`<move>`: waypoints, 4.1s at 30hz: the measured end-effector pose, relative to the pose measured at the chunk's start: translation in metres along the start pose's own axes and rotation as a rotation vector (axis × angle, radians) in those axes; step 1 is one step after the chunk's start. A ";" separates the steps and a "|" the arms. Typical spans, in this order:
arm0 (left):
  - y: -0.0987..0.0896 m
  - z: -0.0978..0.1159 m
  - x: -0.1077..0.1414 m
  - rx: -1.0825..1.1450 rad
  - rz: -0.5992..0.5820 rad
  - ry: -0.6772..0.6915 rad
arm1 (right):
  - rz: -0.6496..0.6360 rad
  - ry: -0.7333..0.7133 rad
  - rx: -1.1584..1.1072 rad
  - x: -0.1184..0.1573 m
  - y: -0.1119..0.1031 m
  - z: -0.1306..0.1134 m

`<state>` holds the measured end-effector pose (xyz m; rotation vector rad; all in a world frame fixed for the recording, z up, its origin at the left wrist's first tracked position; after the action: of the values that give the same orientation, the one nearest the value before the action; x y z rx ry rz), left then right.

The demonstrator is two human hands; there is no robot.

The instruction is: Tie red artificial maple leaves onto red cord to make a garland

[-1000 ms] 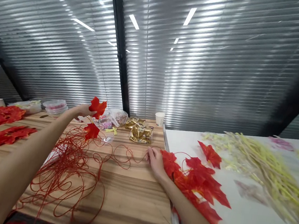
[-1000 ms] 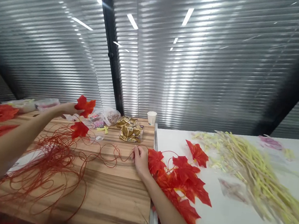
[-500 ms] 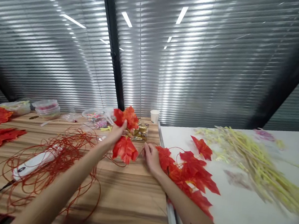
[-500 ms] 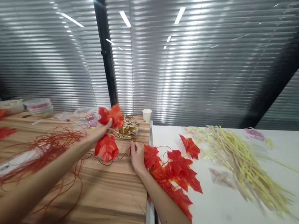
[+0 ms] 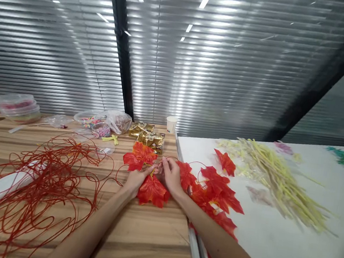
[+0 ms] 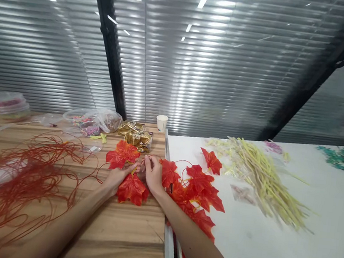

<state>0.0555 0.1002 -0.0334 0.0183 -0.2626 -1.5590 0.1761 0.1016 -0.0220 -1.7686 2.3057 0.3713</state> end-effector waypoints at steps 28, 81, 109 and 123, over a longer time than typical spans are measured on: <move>-0.003 -0.002 0.005 0.171 0.110 -0.118 | -0.160 0.093 -0.112 0.004 0.005 -0.004; -0.005 0.000 0.006 0.184 0.144 -0.083 | -0.219 0.126 -0.178 0.003 0.008 0.007; -0.004 0.001 0.007 0.169 0.141 -0.105 | -0.213 0.024 -0.007 0.003 0.007 0.001; -0.006 0.004 0.011 0.067 0.215 -0.151 | -0.215 0.014 0.013 0.004 0.007 0.004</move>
<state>0.0485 0.0899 -0.0285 -0.0737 -0.4221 -1.3390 0.1688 0.1013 -0.0266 -1.9936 2.0931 0.3060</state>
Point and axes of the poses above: each hand's wrist, its own x-axis away from the middle knuckle, its own y-axis out of the palm, z = x × y, the point moved 4 cm from there along -x, towards the middle knuckle, and after that the axes turned 6 degrees about z, right-handed, at the moved point
